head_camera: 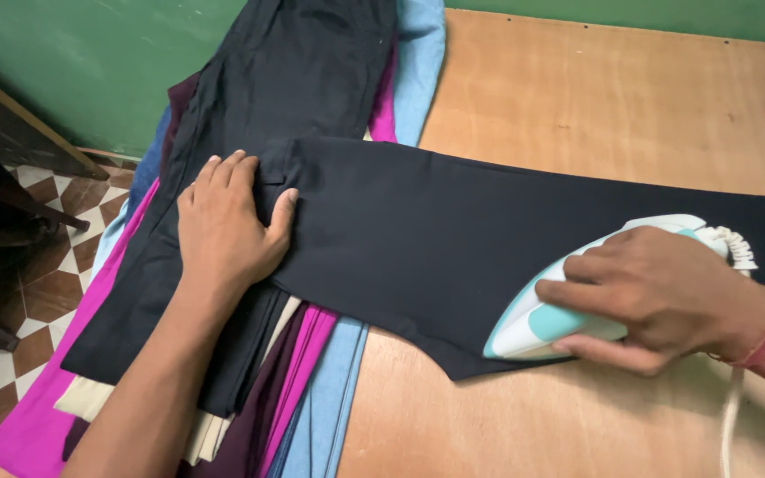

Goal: The person irons a pair of black trousers laid flat on a wooden table. They smooth the fabric with one hand while moving the iron with the other, then fold the trousers in half and press the fold with the iron.

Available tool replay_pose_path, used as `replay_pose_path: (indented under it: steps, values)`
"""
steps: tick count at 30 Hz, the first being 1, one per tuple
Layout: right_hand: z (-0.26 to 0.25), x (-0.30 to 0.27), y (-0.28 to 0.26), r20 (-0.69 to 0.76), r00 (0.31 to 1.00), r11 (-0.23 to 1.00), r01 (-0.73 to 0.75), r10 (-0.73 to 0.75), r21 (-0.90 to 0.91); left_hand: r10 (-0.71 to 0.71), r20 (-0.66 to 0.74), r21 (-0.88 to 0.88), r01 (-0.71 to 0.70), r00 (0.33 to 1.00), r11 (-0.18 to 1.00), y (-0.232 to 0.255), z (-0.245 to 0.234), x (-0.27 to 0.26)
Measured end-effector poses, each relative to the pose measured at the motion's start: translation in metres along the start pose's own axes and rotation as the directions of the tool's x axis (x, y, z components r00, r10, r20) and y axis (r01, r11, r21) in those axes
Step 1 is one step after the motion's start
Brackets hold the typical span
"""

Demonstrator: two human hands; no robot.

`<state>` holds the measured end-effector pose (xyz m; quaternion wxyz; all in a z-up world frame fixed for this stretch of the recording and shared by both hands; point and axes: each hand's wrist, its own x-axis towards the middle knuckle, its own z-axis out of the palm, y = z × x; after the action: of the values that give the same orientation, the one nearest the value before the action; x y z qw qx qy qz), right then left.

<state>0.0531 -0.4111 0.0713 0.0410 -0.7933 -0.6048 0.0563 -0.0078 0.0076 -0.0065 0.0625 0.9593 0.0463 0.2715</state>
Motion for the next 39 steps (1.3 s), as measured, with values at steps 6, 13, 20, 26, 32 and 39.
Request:
replay_pose_path:
  steps: [6,13,20,26,32,39]
  values:
    - [-0.008,-0.005,-0.002,0.147,0.934,0.946,-0.323,0.325,-0.043,0.021,-0.017,0.019,-0.021,1.0,1.0,-0.001,0.0,-0.001]
    - [0.002,-0.006,-0.006,0.064,0.996,0.998,0.051,-0.054,0.049,0.026,-0.023,0.033,-0.025,0.999,0.999,-0.001,0.001,0.0]
    - [0.006,-0.015,-0.014,0.033,0.992,0.99,0.115,-0.119,0.087,0.23,-0.159,0.088,-0.218,0.96,0.972,0.029,-0.036,0.004]
    - [-0.01,-0.001,-0.016,-0.103,0.823,0.829,-0.552,0.559,0.093,0.611,0.052,-0.493,-0.511,0.79,0.704,0.1,-0.051,-0.041]
    - [-0.02,0.029,-0.018,-0.007,0.851,0.851,-0.524,0.524,0.048,0.76,0.206,-0.435,-0.639,0.616,0.635,0.136,-0.034,-0.102]
    - [-0.02,0.069,-0.031,0.05,0.929,0.929,-0.369,0.366,0.043,0.768,0.163,-0.269,-0.721,0.62,0.639,0.136,-0.023,-0.121]
